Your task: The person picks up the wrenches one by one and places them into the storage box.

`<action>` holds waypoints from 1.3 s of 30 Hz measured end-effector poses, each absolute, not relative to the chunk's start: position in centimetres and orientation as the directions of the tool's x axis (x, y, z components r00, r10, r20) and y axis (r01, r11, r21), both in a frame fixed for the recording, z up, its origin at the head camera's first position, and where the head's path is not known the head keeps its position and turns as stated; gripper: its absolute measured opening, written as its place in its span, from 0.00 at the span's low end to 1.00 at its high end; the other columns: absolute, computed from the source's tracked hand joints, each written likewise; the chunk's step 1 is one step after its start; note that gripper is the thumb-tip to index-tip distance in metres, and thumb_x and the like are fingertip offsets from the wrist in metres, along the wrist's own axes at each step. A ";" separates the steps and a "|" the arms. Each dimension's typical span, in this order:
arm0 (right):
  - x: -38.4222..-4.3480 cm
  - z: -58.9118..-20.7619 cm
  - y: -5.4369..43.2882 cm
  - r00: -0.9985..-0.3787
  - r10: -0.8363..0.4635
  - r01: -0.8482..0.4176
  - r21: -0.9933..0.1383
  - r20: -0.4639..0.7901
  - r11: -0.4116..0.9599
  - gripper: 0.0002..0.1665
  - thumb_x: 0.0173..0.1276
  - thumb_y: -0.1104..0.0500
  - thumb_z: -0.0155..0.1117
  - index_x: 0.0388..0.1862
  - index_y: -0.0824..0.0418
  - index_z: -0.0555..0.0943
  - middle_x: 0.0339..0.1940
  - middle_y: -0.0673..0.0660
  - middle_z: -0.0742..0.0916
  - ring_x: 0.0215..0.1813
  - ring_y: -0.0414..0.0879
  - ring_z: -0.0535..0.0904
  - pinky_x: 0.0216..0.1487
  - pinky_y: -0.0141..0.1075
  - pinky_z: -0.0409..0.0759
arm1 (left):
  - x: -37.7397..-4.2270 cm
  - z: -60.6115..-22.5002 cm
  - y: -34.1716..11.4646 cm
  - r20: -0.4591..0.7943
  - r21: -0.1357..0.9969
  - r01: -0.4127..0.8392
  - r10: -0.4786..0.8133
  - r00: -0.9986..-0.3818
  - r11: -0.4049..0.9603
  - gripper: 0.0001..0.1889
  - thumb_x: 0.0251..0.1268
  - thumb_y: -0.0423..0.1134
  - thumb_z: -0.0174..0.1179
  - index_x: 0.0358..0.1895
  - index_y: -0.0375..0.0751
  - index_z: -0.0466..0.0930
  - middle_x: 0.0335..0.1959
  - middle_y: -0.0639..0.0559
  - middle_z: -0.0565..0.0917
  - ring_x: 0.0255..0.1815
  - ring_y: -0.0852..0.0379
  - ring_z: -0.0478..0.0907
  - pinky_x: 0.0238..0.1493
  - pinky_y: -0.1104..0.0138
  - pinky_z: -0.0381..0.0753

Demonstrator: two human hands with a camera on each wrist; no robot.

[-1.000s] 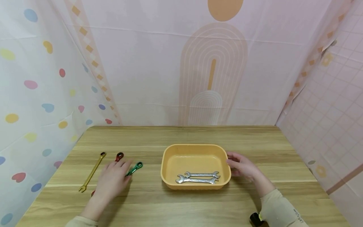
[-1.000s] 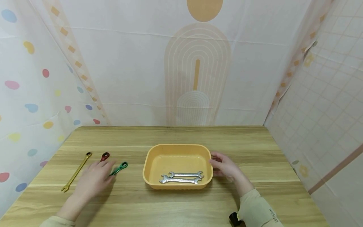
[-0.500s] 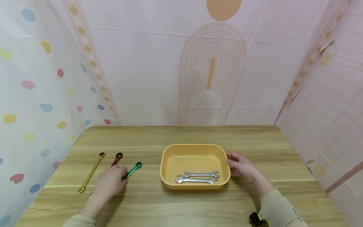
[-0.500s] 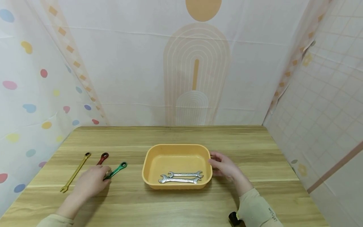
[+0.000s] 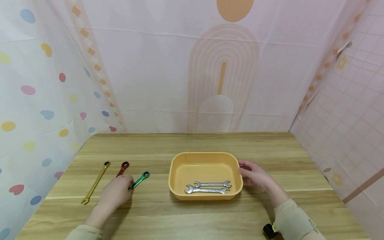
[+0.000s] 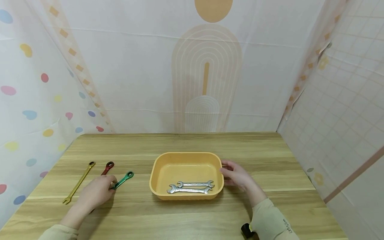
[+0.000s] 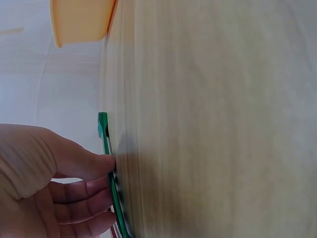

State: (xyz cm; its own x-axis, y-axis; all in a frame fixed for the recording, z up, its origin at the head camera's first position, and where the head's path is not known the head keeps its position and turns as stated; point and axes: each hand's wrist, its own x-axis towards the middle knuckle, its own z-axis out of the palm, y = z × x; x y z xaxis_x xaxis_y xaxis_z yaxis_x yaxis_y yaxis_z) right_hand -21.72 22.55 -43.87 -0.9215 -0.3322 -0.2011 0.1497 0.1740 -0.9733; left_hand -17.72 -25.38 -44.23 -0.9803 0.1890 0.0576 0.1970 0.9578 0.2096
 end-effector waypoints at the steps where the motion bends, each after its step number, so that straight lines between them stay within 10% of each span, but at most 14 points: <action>1: -21.7 -43.9 22.6 -0.922 -0.331 0.150 -0.973 -0.201 0.174 0.31 0.78 0.61 0.52 0.73 0.74 0.59 0.61 0.70 0.74 0.52 0.49 0.77 0.48 0.45 0.83 | -17.7 -44.2 -25.4 0.058 0.214 0.197 0.189 -0.980 0.957 0.08 0.50 0.28 0.69 0.32 0.38 0.80 0.26 0.52 0.78 0.29 0.52 0.75 0.30 0.53 0.77; 39: -21.6 -44.1 22.6 -0.932 -0.308 0.157 -0.978 -0.191 0.134 0.34 0.77 0.61 0.54 0.73 0.76 0.57 0.58 0.69 0.75 0.51 0.49 0.79 0.48 0.44 0.84 | -18.2 -44.3 -25.9 0.019 0.304 0.209 0.213 -0.977 0.929 0.08 0.50 0.24 0.61 0.33 0.35 0.75 0.23 0.52 0.75 0.23 0.55 0.69 0.25 0.60 0.73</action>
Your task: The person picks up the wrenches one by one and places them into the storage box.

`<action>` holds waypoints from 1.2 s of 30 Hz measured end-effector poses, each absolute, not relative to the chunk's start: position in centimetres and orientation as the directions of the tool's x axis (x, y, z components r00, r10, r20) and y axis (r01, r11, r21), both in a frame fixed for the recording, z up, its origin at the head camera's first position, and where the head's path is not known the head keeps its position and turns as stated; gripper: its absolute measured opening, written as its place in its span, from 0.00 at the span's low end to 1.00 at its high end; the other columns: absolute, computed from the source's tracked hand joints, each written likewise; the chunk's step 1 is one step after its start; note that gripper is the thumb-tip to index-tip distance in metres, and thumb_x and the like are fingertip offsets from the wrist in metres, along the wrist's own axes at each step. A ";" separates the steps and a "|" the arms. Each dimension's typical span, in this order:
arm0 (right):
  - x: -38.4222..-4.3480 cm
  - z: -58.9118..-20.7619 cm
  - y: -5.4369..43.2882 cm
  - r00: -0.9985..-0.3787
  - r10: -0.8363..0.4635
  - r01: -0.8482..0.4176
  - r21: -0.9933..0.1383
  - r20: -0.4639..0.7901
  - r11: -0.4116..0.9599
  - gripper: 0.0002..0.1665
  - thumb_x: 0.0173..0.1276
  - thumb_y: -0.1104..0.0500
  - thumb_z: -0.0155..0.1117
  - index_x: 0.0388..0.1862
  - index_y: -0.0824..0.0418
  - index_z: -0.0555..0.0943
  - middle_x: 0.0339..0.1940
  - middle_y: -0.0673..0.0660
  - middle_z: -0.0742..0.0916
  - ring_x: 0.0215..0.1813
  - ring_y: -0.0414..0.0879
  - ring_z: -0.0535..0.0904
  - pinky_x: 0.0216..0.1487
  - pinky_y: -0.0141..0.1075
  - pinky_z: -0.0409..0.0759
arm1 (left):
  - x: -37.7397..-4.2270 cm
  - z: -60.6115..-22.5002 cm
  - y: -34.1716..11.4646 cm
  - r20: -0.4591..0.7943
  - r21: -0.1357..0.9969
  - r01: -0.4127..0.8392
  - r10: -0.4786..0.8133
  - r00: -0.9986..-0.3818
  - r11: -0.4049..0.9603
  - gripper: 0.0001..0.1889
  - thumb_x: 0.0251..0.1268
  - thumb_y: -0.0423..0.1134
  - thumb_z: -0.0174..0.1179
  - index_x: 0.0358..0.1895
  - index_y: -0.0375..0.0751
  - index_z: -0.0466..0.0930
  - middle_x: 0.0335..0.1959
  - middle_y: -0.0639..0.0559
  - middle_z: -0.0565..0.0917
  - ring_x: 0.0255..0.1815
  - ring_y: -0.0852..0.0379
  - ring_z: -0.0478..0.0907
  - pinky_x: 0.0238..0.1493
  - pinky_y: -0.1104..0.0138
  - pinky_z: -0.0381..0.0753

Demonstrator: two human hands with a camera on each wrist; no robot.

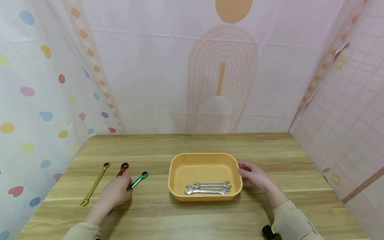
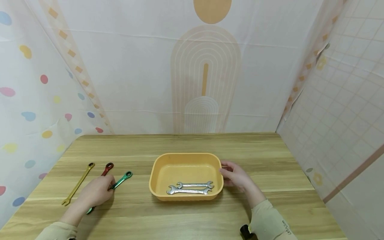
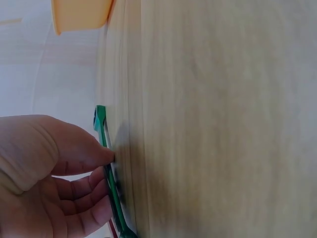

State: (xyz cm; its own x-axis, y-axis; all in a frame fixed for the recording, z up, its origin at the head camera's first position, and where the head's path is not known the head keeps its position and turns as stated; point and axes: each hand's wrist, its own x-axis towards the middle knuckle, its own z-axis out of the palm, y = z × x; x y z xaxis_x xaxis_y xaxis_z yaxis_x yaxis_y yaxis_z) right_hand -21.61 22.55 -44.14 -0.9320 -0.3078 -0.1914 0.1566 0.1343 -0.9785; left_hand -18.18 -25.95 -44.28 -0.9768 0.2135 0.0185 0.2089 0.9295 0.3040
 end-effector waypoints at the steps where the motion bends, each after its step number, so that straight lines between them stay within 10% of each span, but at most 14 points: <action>1: -21.6 -44.2 22.6 -0.932 -0.307 0.157 -0.978 -0.192 0.134 0.34 0.77 0.61 0.54 0.73 0.76 0.57 0.58 0.69 0.75 0.51 0.49 0.79 0.48 0.44 0.84 | -18.2 -44.3 -26.0 0.017 0.306 0.208 0.213 -0.977 0.929 0.08 0.49 0.24 0.61 0.33 0.35 0.75 0.23 0.52 0.75 0.23 0.55 0.69 0.24 0.60 0.73; 36: -21.6 -44.2 22.5 -0.935 -0.291 0.172 -0.976 -0.204 0.133 0.34 0.77 0.60 0.55 0.73 0.76 0.58 0.59 0.69 0.75 0.51 0.49 0.79 0.49 0.45 0.83 | -18.4 -44.6 -25.7 0.083 0.284 0.223 0.207 -0.975 0.933 0.11 0.48 0.23 0.62 0.35 0.38 0.75 0.25 0.51 0.73 0.26 0.53 0.68 0.25 0.60 0.70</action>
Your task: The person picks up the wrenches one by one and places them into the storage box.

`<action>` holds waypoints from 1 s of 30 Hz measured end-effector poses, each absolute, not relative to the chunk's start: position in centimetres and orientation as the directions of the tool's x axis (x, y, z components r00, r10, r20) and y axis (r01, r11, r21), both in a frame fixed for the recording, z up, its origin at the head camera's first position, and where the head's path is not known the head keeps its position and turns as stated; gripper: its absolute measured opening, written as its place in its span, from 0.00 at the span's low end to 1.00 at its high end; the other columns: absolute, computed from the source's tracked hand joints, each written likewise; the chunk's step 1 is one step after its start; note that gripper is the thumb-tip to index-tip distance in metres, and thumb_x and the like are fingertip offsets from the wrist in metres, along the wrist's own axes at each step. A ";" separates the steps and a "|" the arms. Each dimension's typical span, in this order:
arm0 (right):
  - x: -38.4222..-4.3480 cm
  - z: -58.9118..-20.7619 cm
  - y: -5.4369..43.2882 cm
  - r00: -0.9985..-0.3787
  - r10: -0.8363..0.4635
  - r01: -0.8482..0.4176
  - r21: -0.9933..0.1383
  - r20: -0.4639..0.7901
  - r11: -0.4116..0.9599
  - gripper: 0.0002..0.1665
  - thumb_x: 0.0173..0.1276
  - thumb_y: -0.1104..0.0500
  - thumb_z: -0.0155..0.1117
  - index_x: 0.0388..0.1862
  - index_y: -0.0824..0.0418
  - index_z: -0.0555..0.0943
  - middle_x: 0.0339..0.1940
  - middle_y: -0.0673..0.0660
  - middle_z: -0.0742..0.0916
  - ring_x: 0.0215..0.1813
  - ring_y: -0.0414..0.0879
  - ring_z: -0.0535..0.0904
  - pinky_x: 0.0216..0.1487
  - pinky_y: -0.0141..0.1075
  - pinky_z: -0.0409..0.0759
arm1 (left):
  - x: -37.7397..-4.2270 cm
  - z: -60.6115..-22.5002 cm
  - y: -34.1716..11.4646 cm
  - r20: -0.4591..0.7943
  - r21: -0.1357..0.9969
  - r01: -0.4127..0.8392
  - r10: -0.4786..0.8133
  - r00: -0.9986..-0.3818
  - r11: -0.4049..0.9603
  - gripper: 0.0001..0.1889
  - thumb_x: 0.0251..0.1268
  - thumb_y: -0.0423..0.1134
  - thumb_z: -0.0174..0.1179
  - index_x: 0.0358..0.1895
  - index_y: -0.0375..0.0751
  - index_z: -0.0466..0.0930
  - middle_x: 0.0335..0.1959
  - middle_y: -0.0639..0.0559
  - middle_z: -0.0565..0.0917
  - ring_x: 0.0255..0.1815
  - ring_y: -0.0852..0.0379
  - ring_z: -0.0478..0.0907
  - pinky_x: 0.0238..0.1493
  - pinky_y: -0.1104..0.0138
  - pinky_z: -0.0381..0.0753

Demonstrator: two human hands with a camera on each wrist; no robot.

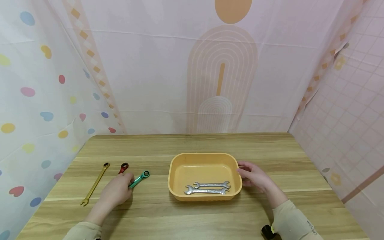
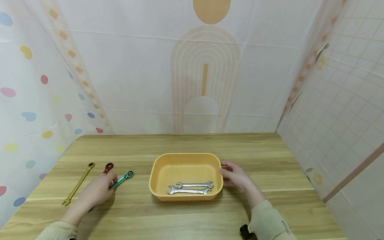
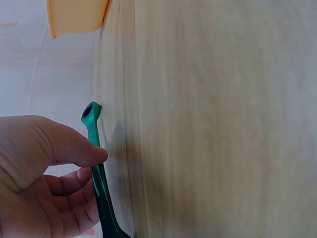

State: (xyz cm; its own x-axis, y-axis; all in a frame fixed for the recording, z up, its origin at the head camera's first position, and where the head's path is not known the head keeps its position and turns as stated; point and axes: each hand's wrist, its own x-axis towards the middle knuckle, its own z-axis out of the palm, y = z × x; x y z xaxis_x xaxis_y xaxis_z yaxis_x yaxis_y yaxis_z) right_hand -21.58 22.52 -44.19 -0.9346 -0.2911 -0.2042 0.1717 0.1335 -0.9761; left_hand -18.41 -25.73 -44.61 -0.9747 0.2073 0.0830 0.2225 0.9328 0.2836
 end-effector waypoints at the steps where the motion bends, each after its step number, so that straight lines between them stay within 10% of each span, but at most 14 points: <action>1: -21.6 -44.2 22.5 -0.935 -0.290 0.171 -0.976 -0.204 0.135 0.34 0.77 0.60 0.55 0.73 0.76 0.58 0.58 0.69 0.75 0.51 0.49 0.79 0.49 0.44 0.83 | -18.4 -44.6 -25.7 0.085 0.284 0.224 0.208 -0.974 0.932 0.11 0.48 0.23 0.62 0.35 0.38 0.75 0.25 0.51 0.74 0.26 0.53 0.68 0.25 0.60 0.70; 30: -21.5 -44.2 22.5 -0.939 -0.280 0.173 -0.977 -0.201 0.124 0.33 0.76 0.61 0.55 0.73 0.76 0.58 0.59 0.69 0.75 0.51 0.49 0.79 0.49 0.45 0.84 | -18.3 -44.5 -25.4 0.110 0.295 0.238 0.215 -0.970 0.925 0.13 0.51 0.22 0.62 0.37 0.41 0.76 0.24 0.55 0.77 0.21 0.56 0.68 0.21 0.62 0.69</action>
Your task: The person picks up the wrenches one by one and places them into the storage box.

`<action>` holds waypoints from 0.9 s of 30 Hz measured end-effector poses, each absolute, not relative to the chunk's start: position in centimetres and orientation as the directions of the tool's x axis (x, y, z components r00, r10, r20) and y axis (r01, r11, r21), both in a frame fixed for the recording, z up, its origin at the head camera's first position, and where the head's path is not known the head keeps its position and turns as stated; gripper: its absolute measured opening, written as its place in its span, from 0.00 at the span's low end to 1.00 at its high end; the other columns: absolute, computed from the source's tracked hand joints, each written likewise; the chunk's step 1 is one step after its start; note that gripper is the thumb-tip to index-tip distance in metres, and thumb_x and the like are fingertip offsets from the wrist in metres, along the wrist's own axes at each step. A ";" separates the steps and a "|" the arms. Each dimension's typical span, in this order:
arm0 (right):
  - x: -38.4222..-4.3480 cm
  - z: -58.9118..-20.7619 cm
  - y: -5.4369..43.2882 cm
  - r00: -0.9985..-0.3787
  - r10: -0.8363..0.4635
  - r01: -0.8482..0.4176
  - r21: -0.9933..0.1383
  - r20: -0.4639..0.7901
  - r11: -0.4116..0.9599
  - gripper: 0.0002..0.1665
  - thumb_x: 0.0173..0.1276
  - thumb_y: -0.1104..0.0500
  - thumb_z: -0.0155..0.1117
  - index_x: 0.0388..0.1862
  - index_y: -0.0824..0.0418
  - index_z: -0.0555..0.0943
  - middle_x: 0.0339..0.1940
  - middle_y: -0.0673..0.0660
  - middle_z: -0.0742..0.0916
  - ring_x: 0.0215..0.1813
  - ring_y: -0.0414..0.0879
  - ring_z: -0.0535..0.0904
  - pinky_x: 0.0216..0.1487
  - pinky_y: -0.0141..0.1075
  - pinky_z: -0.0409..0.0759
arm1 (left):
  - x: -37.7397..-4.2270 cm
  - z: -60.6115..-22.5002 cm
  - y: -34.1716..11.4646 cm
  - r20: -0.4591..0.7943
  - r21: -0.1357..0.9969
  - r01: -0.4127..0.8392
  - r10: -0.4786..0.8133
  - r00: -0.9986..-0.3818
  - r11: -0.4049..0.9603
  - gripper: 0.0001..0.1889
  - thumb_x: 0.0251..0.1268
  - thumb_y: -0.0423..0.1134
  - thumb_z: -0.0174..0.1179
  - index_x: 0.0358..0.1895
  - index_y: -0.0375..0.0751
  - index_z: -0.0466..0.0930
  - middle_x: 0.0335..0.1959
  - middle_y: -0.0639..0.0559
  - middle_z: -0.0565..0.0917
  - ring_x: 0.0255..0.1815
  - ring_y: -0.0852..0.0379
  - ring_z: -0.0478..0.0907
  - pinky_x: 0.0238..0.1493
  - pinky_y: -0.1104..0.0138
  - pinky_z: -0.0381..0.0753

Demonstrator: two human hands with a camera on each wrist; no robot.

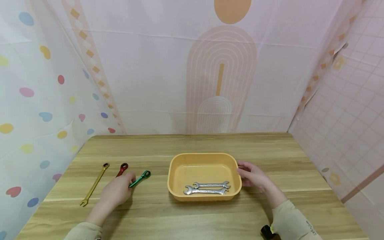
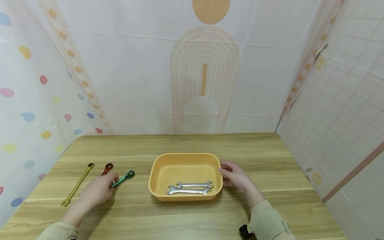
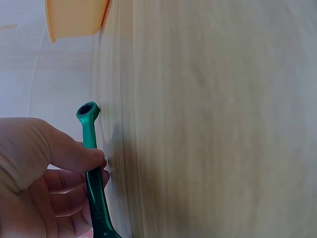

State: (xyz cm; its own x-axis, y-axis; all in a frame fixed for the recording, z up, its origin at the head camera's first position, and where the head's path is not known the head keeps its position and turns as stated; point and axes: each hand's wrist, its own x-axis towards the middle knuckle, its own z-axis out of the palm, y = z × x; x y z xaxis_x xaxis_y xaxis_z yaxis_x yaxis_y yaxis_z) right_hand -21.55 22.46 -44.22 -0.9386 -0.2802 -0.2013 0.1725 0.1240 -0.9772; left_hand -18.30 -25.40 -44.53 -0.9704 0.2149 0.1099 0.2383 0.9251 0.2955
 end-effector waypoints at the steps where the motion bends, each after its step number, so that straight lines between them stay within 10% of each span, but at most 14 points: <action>1: -21.5 -44.2 22.5 -0.938 -0.282 0.174 -0.977 -0.202 0.122 0.33 0.76 0.61 0.55 0.73 0.76 0.58 0.59 0.69 0.75 0.51 0.49 0.79 0.49 0.45 0.83 | -18.3 -44.6 -25.4 0.112 0.296 0.238 0.214 -0.970 0.925 0.13 0.51 0.22 0.62 0.37 0.42 0.76 0.24 0.55 0.77 0.21 0.56 0.68 0.21 0.62 0.69; 27: -21.7 -44.4 22.6 -0.935 -0.298 0.167 -0.980 -0.192 0.107 0.33 0.76 0.62 0.54 0.72 0.77 0.58 0.58 0.68 0.76 0.51 0.48 0.79 0.49 0.45 0.83 | -18.3 -43.4 -24.5 0.163 0.336 0.237 0.192 -0.968 0.912 0.15 0.52 0.22 0.64 0.41 0.43 0.79 0.29 0.52 0.81 0.26 0.57 0.74 0.23 0.60 0.74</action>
